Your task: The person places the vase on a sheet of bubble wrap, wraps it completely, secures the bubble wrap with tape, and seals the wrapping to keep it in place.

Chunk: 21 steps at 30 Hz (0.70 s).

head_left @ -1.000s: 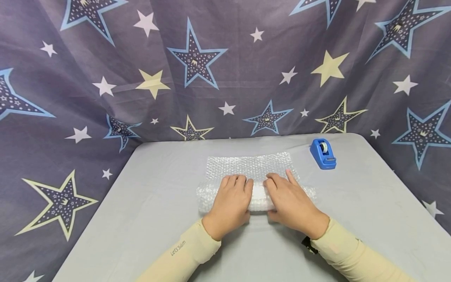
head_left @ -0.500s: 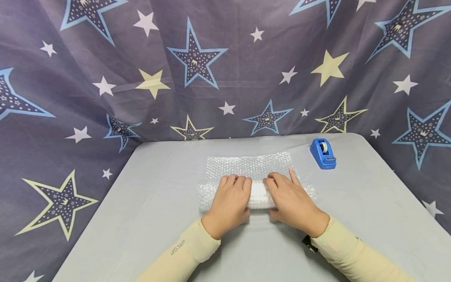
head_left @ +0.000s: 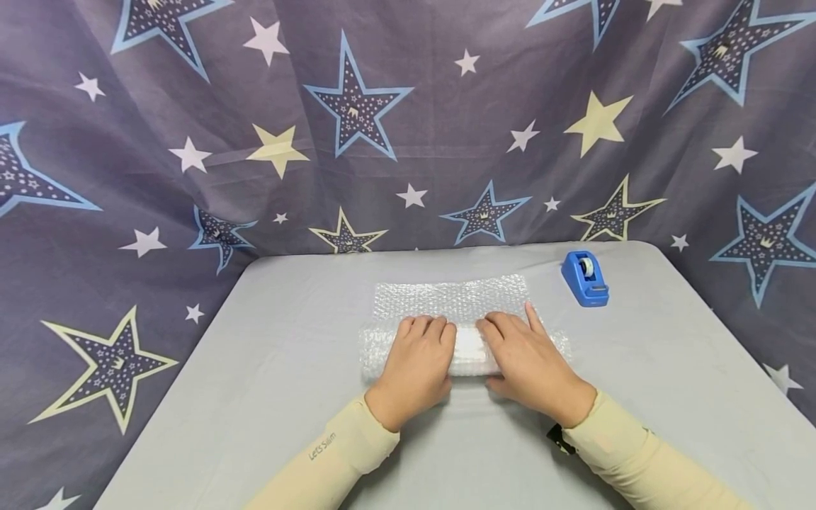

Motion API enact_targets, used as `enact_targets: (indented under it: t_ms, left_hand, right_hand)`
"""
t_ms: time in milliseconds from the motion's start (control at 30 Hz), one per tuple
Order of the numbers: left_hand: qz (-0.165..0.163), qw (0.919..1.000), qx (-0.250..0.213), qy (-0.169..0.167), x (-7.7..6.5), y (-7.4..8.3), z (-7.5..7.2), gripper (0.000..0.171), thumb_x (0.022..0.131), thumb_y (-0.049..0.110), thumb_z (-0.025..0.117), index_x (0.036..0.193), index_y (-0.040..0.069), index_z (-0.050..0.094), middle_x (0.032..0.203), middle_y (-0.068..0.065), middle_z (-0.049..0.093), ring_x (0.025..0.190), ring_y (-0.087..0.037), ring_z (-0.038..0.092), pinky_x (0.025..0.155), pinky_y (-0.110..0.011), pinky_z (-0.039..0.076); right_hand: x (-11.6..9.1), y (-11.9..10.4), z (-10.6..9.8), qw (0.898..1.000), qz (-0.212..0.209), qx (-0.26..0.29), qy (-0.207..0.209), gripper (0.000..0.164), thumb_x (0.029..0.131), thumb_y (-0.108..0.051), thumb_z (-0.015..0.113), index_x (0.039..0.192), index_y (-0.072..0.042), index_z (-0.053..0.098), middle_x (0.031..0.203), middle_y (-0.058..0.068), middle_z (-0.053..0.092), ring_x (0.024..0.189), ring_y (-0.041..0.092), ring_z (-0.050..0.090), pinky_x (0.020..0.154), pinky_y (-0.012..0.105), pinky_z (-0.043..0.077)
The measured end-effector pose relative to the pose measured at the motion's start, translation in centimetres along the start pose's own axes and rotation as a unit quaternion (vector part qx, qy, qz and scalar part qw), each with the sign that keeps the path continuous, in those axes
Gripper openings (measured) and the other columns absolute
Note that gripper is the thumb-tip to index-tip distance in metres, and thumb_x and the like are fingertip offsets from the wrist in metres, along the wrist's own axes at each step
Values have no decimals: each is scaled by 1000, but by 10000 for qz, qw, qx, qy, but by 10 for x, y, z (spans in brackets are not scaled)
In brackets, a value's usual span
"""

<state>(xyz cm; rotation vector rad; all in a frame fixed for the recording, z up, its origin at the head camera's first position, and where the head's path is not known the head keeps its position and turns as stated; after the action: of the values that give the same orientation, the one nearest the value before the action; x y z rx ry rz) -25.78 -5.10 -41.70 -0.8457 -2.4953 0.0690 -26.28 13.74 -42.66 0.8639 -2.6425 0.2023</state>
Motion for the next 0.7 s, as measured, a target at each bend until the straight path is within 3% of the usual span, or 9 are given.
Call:
enact_targets:
  t_ms: [167,333,700]
  left_hand:
    - [-3,9998,67,-167,0,0,4,53,64,15,83,110,9,58,112,-5,66,106,-27,62,91,-42,44]
    - [-59,9999,68,-113,0,-1,6,60,60,16,87,112,9,58,113,-5,66,106,-28,62,91,-42,46]
    - [-95,9999,60,-109,-1,2,2,49,60,11,83,103,11,59,102,-3,66,100,-27,62,83,-41,46]
  right_hand:
    - [1,1,1,9998,-9,-144,131,91,60,-32,96,138,-5,56,132,11,62,123,34,61,117,70,26]
    - [3,2,1,9995,-36,-196,227,88,59,-32,95,135,-6,59,128,10,64,120,33,63,117,67,29]
    - [3,1,-4,9994,-175,-239,199,85,53,-35,96,125,-7,62,119,8,66,115,29,64,119,62,32]
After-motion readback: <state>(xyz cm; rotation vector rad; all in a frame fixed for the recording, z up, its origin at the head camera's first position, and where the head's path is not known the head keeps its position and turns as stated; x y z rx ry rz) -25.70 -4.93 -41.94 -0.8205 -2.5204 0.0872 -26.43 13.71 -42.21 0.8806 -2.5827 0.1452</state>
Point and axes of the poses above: each hand's wrist, its own x-axis towards the middle knuckle, its own z-axis out of the palm, y = z × x, the point moved 3 cm from there along x, towards the middle knuckle
